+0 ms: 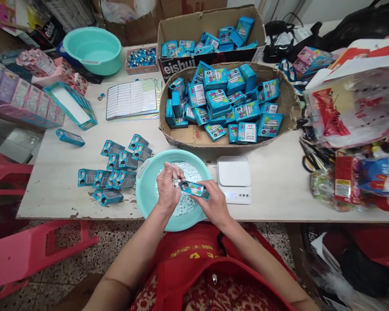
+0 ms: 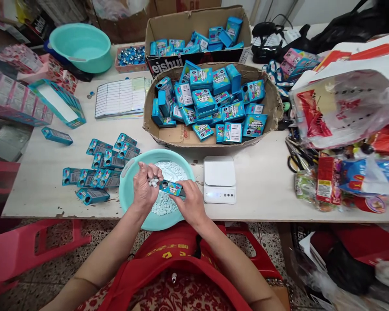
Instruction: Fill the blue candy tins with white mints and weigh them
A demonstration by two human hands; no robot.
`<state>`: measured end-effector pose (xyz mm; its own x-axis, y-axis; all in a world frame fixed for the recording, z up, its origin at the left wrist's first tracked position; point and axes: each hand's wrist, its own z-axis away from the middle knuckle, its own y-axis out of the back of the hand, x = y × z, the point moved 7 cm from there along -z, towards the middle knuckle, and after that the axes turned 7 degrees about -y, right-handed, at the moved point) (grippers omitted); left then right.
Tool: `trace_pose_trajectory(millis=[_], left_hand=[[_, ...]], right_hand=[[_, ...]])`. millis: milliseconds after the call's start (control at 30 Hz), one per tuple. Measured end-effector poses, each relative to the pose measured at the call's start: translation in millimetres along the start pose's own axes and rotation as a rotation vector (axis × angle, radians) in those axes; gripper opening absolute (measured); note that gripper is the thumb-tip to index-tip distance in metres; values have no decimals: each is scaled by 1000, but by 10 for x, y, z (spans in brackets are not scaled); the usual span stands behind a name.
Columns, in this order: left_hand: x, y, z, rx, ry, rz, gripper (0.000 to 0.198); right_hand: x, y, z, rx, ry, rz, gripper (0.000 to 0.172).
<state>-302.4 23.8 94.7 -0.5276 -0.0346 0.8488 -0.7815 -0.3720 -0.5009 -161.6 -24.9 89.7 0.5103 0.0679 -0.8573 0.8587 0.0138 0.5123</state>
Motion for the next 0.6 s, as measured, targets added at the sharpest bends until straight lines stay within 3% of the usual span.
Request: trace_pose_trajectory(millis=[167, 400, 500, 600], left_hand=[[-26, -84, -3, 13, -67, -76, 53], [-127, -99, -141, -45, 189, -19, 59], [-169, 149, -218, -147, 178, -368, 53], [-261, 492, -251, -342, 49, -1059, 32]], right_hand=[[10, 55, -34, 16, -4, 11, 28], [86, 261, -14, 45, -54, -80, 27], [127, 482, 19, 86, -73, -147, 27], [262, 770, 49, 177, -112, -141, 28]])
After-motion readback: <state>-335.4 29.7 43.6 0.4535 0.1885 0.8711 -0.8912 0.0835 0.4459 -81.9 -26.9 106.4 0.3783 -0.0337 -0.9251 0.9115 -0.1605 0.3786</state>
